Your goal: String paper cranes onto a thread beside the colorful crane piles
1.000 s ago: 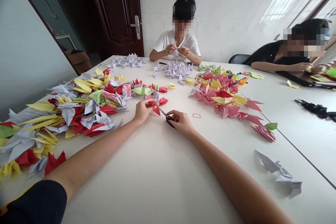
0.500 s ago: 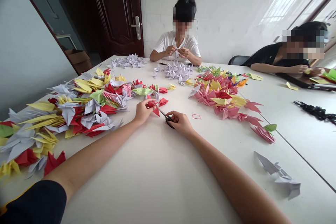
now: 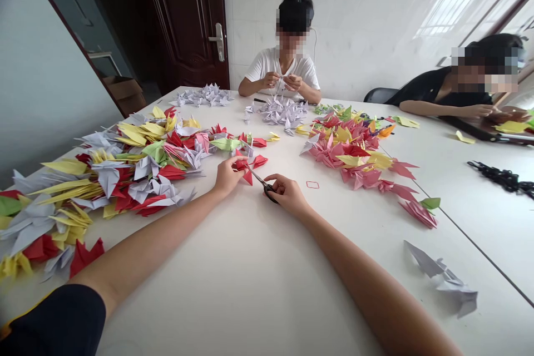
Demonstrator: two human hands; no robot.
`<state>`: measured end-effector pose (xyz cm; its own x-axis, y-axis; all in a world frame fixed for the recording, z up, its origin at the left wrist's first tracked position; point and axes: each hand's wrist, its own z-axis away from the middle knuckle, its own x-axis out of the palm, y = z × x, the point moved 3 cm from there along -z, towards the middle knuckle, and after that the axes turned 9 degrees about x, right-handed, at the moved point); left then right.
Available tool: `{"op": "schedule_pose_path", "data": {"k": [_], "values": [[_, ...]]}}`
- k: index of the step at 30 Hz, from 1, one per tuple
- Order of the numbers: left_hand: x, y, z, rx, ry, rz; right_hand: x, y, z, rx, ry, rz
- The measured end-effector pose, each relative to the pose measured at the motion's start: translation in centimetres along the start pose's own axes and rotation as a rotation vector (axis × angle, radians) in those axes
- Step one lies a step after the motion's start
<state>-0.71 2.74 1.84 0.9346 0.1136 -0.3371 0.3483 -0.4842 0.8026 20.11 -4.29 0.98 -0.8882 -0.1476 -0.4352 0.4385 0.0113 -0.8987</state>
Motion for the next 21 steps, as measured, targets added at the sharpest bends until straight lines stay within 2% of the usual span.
{"op": "schedule_pose_path", "data": {"k": [21], "values": [[-0.04,-0.03,0.05,0.016,0.008,0.003,-0.03,-0.07,-0.01,0.004,-0.015,0.001]]}}
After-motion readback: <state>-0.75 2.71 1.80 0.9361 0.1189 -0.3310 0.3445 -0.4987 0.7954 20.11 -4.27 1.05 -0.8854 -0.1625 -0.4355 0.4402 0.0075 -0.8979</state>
